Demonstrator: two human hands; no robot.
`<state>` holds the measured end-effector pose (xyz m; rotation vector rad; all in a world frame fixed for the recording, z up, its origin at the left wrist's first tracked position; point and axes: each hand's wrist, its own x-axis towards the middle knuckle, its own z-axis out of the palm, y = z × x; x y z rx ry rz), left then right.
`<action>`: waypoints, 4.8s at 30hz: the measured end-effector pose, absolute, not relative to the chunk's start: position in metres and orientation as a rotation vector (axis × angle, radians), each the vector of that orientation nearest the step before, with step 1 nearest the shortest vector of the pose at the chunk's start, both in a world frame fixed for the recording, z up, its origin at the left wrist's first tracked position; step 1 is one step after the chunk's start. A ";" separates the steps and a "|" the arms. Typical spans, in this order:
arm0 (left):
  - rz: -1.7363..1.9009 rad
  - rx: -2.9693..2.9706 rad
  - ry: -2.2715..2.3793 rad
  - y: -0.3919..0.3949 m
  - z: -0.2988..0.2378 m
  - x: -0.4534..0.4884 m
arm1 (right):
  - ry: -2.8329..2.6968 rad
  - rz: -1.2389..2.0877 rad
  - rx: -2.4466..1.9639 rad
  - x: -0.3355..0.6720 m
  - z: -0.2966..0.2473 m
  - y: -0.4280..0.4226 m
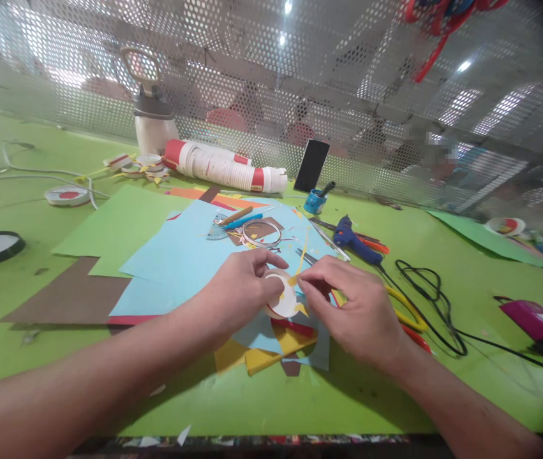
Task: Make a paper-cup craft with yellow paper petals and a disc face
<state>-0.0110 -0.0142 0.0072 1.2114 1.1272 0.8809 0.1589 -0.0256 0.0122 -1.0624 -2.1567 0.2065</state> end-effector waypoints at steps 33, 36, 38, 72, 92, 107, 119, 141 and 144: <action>0.891 1.485 1.187 -0.013 0.004 -0.011 | -2.125 0.421 -1.281 0.157 0.017 -0.026; 0.909 1.542 1.178 -0.014 0.001 -0.012 | -2.087 0.450 -1.268 0.158 0.016 -0.026; 0.911 1.579 1.192 -0.014 0.000 -0.012 | -2.043 0.481 -1.254 0.158 0.016 -0.026; 0.876 1.643 1.222 -0.015 -0.001 -0.011 | -2.042 0.555 -1.337 0.153 0.009 -0.026; 0.872 1.599 1.191 -0.016 0.001 -0.011 | -2.018 0.615 -1.324 0.152 0.003 -0.029; 0.891 1.596 1.195 -0.017 0.002 -0.011 | -2.017 0.642 -1.307 0.152 0.002 -0.028; 0.863 1.523 1.206 -0.011 0.002 -0.012 | -1.975 0.710 -1.256 0.156 0.014 -0.032; 0.865 1.558 1.201 -0.015 0.003 -0.010 | -1.973 0.593 -1.361 0.148 0.004 -0.029; 0.856 1.532 1.196 -0.015 0.003 -0.010 | -1.976 0.600 -1.353 0.147 0.005 -0.029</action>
